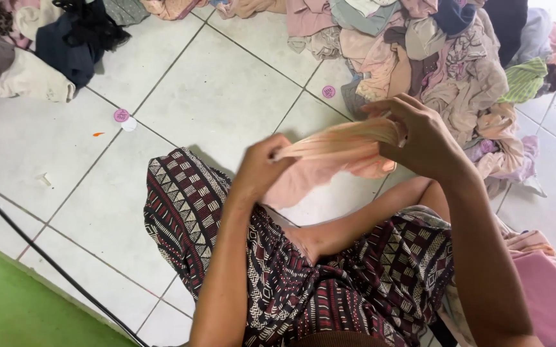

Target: Folding various small clothing items, primarily underwear, from a large pile on the floor into neat stacks.

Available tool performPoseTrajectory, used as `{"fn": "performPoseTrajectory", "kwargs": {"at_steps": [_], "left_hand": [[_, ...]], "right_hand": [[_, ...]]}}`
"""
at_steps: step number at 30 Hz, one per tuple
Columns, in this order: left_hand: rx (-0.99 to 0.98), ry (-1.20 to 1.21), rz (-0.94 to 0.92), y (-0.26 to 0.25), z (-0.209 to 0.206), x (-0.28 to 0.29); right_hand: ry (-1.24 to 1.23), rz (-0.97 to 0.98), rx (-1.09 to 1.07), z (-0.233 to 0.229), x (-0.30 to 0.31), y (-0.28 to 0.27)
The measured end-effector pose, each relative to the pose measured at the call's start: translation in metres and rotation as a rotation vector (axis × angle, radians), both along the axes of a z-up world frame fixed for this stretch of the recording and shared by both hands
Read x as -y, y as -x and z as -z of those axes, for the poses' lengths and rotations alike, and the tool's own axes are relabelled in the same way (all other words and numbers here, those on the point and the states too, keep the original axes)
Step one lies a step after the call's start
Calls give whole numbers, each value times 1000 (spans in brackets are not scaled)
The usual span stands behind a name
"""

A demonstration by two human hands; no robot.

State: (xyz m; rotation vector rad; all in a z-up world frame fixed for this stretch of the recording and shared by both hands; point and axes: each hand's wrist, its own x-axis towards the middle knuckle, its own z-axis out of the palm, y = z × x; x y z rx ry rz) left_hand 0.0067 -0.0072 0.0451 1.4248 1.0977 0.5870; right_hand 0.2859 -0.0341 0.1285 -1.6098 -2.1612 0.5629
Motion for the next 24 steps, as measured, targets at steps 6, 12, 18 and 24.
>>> {"fn": "performPoseTrajectory", "kwargs": {"at_steps": [6, 12, 18, 24], "left_hand": [[-133, -180, -46, 52, -41, -12], [166, -309, 51, 70, -87, -19], [358, -246, 98, 75, -99, -29], [261, -231, 117, 82, -117, -28]], "right_hand": [[-132, 45, 16, 49, 6, -34], [2, 262, 71, 46, 15, -71], [299, 283, 83, 6, 19, -62], [433, 174, -427, 4, 36, -74]]}}
